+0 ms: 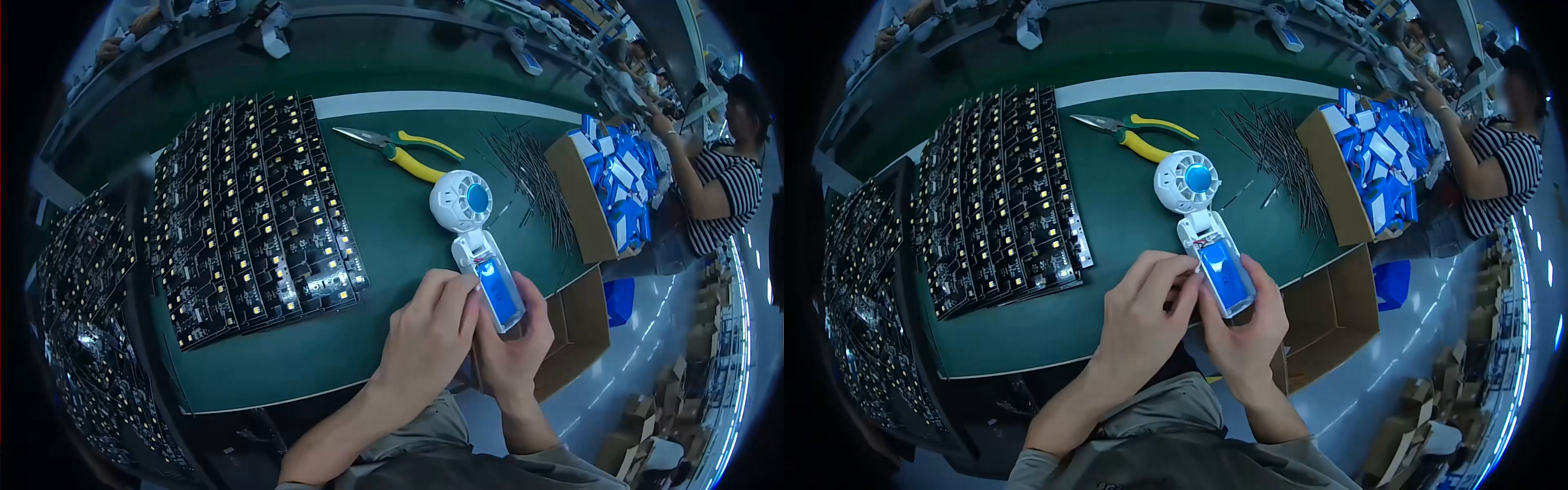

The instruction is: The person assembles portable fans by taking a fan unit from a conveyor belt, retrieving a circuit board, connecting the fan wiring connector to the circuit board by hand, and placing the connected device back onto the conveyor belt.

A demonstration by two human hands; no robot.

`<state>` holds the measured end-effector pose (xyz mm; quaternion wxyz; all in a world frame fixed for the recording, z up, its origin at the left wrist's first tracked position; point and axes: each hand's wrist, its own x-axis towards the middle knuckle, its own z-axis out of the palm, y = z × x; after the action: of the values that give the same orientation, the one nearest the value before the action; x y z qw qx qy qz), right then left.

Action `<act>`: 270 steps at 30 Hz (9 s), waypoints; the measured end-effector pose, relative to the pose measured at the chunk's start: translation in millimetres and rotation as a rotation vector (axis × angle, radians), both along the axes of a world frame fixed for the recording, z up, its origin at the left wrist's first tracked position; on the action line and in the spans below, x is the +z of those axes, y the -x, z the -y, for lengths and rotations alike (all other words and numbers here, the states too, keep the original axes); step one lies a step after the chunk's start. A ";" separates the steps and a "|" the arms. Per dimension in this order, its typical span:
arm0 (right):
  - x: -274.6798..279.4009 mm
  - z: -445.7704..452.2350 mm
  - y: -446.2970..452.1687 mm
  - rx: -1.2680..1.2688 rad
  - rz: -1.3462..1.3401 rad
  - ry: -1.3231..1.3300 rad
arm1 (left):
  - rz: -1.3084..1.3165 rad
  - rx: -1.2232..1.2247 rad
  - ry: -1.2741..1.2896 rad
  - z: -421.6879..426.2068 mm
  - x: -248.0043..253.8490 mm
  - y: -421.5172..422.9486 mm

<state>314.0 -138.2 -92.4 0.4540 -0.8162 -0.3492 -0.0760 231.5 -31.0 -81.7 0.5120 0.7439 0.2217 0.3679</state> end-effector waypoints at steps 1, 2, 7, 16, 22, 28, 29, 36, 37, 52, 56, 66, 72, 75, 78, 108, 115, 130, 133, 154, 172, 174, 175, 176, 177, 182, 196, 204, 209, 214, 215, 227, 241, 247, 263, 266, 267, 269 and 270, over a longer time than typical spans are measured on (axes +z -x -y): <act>3.2 0.1 -1.9 -0.007 -0.007 0.002 | -0.022 0.041 -0.063 -2.3 -1.1 1.3; 11.2 -2.3 -5.0 0.046 0.045 0.062 | -0.041 0.088 -0.131 -5.3 -1.4 0.5; 46.9 -11.5 -26.0 0.387 0.176 0.097 | -0.049 0.167 -0.153 -10.4 5.5 2.1; 52.8 -45.8 -55.5 0.790 0.183 0.224 | -0.168 0.243 -0.302 8.4 -12.4 6.3; 49.2 -48.7 -70.4 0.868 0.204 0.276 | -0.337 0.217 -0.463 33.4 19.5 61.9; 45.0 -47.0 -58.4 0.715 0.159 0.285 | -0.338 0.303 -0.532 -12.9 98.0 192.6; 43.6 -47.6 -57.5 0.712 0.149 0.277 | -0.453 0.343 -0.561 -20.1 100.6 214.1; 40.5 -49.8 -51.6 0.674 0.136 0.198 | -0.928 0.494 -0.824 -157.4 99.1 288.2; 41.1 -50.9 -50.0 0.676 0.122 0.167 | -0.985 0.433 -0.773 -170.8 101.6 286.6; 45.0 -58.3 -29.2 0.474 -0.021 0.067 | 0.369 0.038 0.870 -133.0 112.2 207.1; 41.7 -56.8 -25.1 0.431 -0.027 0.036 | 0.084 -0.058 0.986 -53.5 85.0 140.7; 37.0 -37.9 -29.5 0.441 -0.045 0.025 | -0.171 0.091 0.143 -9.3 25.2 32.4; 33.4 -37.0 -28.8 0.456 -0.025 0.020 | -0.160 0.176 0.004 -5.6 16.2 18.0; 34.8 -37.1 -27.4 0.469 0.027 0.043 | -0.154 0.166 -0.029 -5.7 15.9 15.9; 35.3 -38.6 -25.3 0.451 0.081 0.053 | -0.129 0.174 -0.088 -5.3 13.4 14.1; 46.8 -40.2 -60.3 0.613 0.058 0.013 | -0.131 -0.061 -0.119 -12.5 16.1 22.8; 58.7 -14.1 -6.2 0.295 0.011 0.484 | 0.010 -0.016 0.229 -7.4 0.7 21.4; 109.0 -219.8 -95.6 0.585 -0.545 0.064 | -0.024 -0.058 -0.073 -1.0 -3.2 23.3; 101.3 -325.0 -100.4 0.699 -0.614 0.148 | -0.075 -0.050 -0.178 0.7 -2.2 21.5; 87.9 -204.3 -102.3 0.342 -0.071 0.190 | 0.091 0.035 -0.132 -2.7 -8.0 21.2; 46.2 1.1 -13.7 0.141 0.187 0.049 | 0.022 0.002 -0.333 11.8 6.5 55.4; 51.6 -14.8 -21.0 0.201 0.128 0.064 | -0.021 -0.152 -0.362 15.6 -3.2 83.1; 52.7 -22.6 -21.6 0.253 0.065 0.078 | -0.023 -0.150 -0.363 17.0 -5.1 98.5; 53.5 -28.4 -21.5 0.259 0.063 0.079 | -0.088 -0.200 -0.364 18.5 -5.2 114.2; 53.7 -34.2 -20.5 0.210 0.027 0.124 | -0.156 -0.246 -0.363 19.2 -3.7 126.9; 46.5 -47.0 -23.4 0.238 0.057 0.175 | -0.244 -0.118 -0.420 13.5 3.1 174.7; 41.2 -52.5 -31.9 0.434 0.142 0.192 | -0.489 0.181 -0.614 13.7 50.0 253.1; 42.7 -53.7 -29.7 0.431 0.222 0.214 | -0.486 0.253 -0.888 -26.0 68.1 258.2; 35.5 -52.0 -24.9 0.362 0.064 0.212 | -0.706 0.827 -0.512 -78.0 99.0 274.3; 25.9 -49.4 -33.0 0.392 0.123 0.203 | -1.011 0.814 -0.335 -126.4 113.8 307.1; 27.6 -49.7 -33.6 0.377 0.109 0.240 | -1.029 0.788 -0.364 -133.4 111.3 309.6; 21.1 -51.0 -33.7 0.345 0.109 0.223 | -1.110 0.604 -0.639 -233.7 104.7 303.5; 21.8 -50.8 -30.5 0.329 0.165 0.248 | -1.230 0.875 -0.077 -276.0 103.0 292.8; 20.2 -48.1 -32.4 0.322 0.141 0.258 | -1.012 0.795 0.189 -260.3 123.9 298.5; 49.9 -60.2 -43.2 0.414 -0.311 0.072 | 0.398 0.273 0.958 -58.9 103.3 205.7; 46.8 -54.8 -46.5 0.433 -0.350 0.038 | 0.342 -0.126 1.220 -37.1 71.3 165.1; 45.3 -53.2 -49.9 0.455 -0.374 0.030 | 0.280 -0.198 1.209 -30.3 61.6 146.1; 49.6 -49.6 -50.8 0.465 -0.454 0.054 | 0.122 -0.212 1.110 -19.8 52.0 103.5; 45.7 -49.0 -53.1 0.512 -0.431 0.038 | 0.067 -0.204 1.123 -18.7 49.1 86.5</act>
<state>367.1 -89.2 -46.7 0.5066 -0.7076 -0.4402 0.2211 145.0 -12.3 -32.6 0.8684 0.3633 0.2940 0.1657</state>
